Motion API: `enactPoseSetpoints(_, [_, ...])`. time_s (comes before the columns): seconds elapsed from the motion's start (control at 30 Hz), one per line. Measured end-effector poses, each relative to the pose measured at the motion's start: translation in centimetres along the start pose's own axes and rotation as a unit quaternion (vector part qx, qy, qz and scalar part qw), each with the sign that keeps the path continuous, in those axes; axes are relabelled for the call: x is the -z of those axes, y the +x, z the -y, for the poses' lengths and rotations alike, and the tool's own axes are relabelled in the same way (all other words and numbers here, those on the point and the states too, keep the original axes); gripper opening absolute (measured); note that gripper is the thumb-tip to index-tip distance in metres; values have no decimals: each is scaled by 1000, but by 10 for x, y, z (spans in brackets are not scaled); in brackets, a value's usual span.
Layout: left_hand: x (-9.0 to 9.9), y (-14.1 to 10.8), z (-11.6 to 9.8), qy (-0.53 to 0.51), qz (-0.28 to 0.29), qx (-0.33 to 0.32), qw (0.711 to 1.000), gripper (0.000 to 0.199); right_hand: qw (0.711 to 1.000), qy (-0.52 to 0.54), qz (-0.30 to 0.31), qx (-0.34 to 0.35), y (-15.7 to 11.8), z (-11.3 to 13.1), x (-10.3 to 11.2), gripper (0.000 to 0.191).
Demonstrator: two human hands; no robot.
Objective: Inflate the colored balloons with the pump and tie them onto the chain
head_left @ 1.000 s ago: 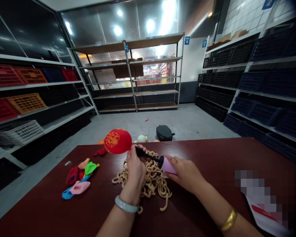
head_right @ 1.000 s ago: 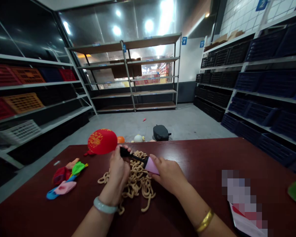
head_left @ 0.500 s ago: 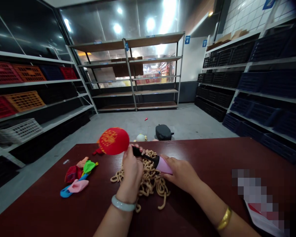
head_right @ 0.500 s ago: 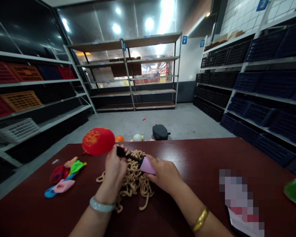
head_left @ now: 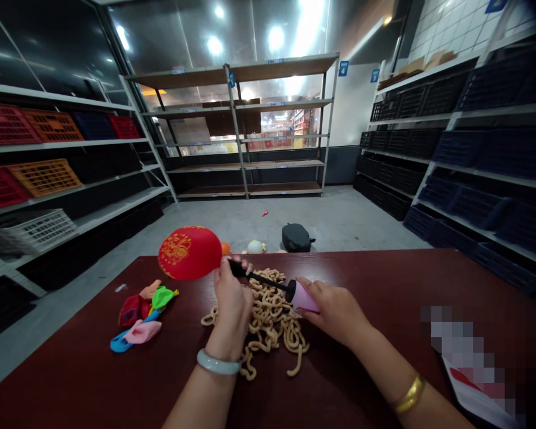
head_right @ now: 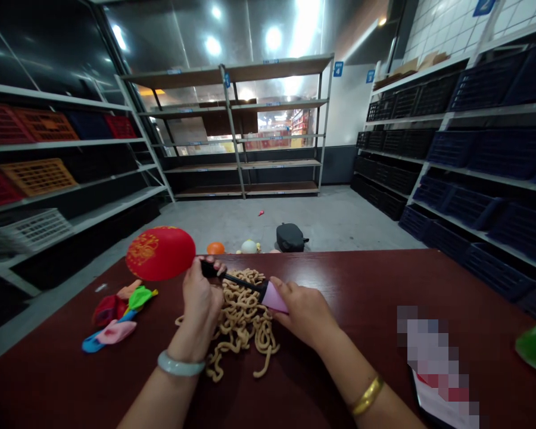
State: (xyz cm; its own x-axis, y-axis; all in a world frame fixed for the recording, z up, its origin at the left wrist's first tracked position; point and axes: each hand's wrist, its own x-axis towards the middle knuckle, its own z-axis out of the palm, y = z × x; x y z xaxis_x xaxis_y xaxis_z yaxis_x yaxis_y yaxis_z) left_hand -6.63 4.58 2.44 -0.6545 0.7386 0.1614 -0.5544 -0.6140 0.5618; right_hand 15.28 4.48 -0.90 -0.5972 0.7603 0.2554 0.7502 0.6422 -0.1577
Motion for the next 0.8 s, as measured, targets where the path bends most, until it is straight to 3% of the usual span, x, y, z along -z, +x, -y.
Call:
enactPoseSetpoints(0.2, [-12,-46,39,15,25,78,997,19,1000,0,4,-17,1,13,2,66])
enactPoseSetpoints(0.4, [-13,-56,45,13,27,96,995,19,1000,13,6,-19,2,17,-1,65])
enactPoseSetpoints(0.57, [-10,-31,24,18,8,78,997,18,999,44,-7,-5,2,16,-3,65])
enactPoseSetpoints(0.8, [10,23,-33,8,-23,4,1000,16,999,32,19,2,2,5,1,64])
